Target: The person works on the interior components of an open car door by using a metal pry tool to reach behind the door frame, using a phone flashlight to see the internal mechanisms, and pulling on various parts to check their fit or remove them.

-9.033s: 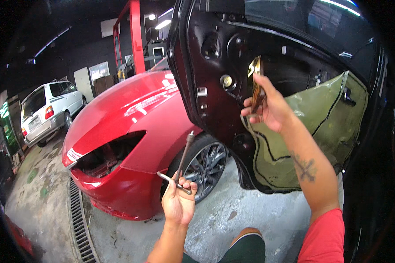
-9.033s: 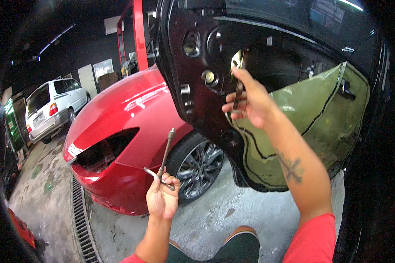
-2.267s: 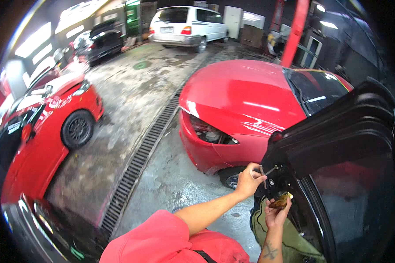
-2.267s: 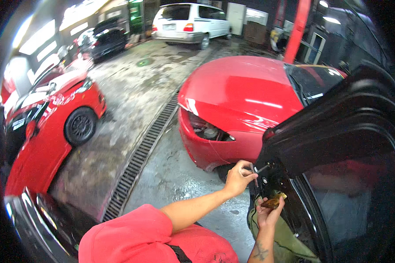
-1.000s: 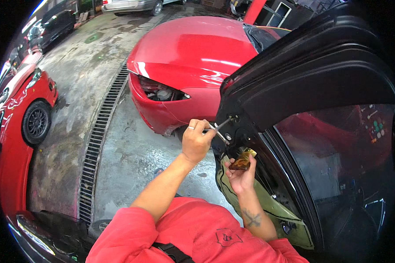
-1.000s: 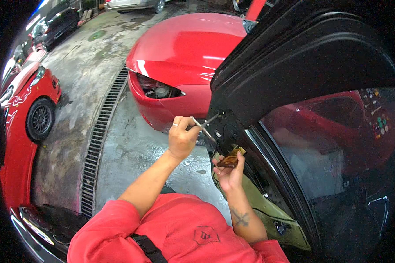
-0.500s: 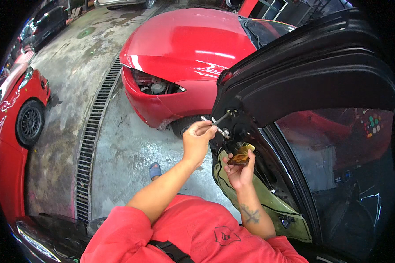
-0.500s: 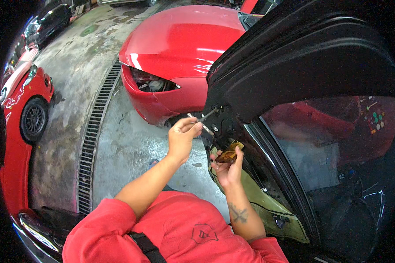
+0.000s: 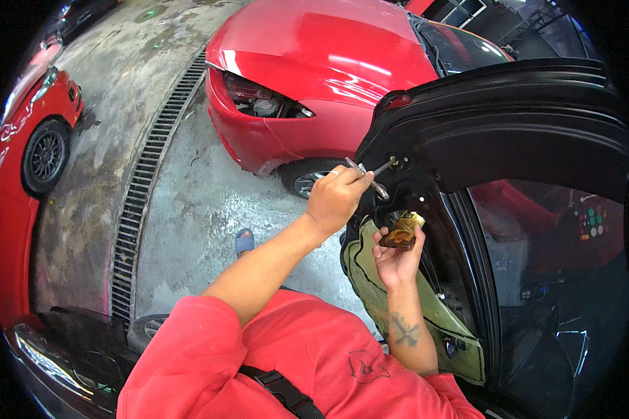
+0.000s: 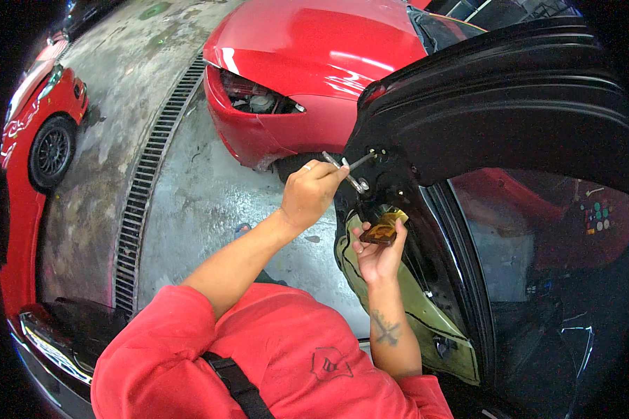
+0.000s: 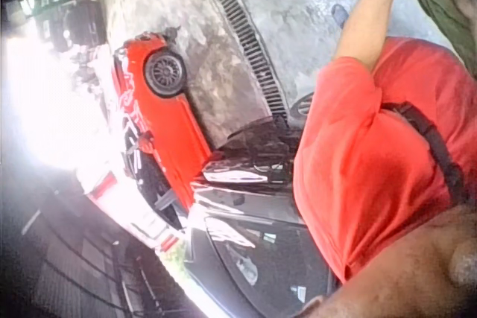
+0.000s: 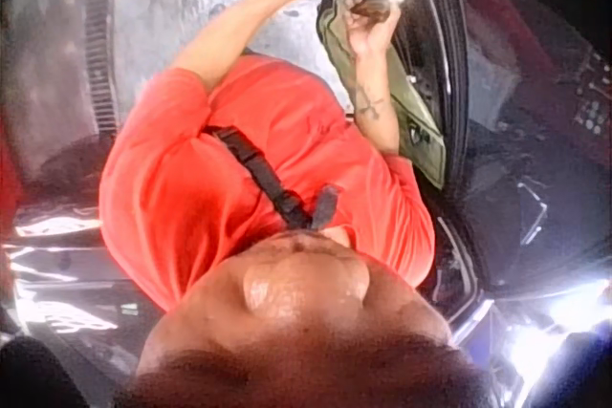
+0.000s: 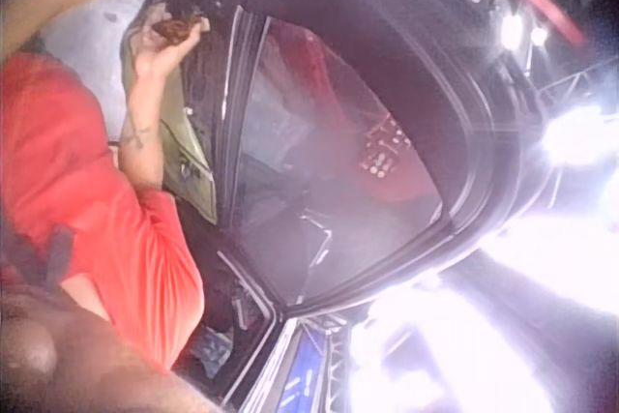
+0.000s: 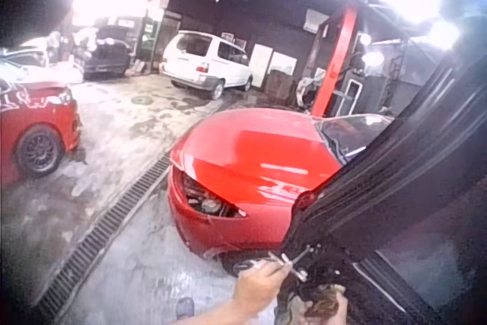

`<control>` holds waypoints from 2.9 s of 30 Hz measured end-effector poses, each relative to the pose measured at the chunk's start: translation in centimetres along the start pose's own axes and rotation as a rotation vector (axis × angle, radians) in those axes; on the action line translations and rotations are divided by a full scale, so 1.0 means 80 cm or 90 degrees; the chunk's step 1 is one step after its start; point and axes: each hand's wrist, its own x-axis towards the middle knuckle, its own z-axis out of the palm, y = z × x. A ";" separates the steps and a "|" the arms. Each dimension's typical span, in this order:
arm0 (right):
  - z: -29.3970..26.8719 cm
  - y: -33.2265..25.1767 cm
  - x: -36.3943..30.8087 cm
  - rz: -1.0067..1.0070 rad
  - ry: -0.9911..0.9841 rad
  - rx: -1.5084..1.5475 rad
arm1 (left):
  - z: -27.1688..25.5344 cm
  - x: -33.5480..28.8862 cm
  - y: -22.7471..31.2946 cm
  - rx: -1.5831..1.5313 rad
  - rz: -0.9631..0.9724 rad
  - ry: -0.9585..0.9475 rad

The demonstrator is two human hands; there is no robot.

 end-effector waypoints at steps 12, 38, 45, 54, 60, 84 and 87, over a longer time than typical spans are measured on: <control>0.003 -0.001 -0.002 -0.003 0.012 0.017 | 0.021 0.004 0.031 -0.801 -0.821 0.156; -0.005 -0.002 0.000 0.012 -0.007 0.037 | 0.017 -0.002 0.014 -0.203 -0.156 -0.038; 0.004 -0.004 -0.008 0.001 0.021 -0.014 | 0.023 -0.001 -0.002 -0.121 0.008 0.005; -0.003 -0.006 -0.001 0.024 -0.022 0.001 | 0.014 -0.001 -0.001 0.069 0.062 0.058; -0.002 -0.007 -0.001 0.015 -0.001 -0.030 | 0.012 0.002 0.004 -0.020 -0.004 0.028; 0.003 -0.004 -0.005 0.002 0.024 -0.013 | 0.013 0.000 0.010 -0.088 -0.001 -0.032; 0.002 -0.004 -0.004 0.002 0.028 -0.019 | 0.015 0.003 0.013 -0.150 -0.007 0.009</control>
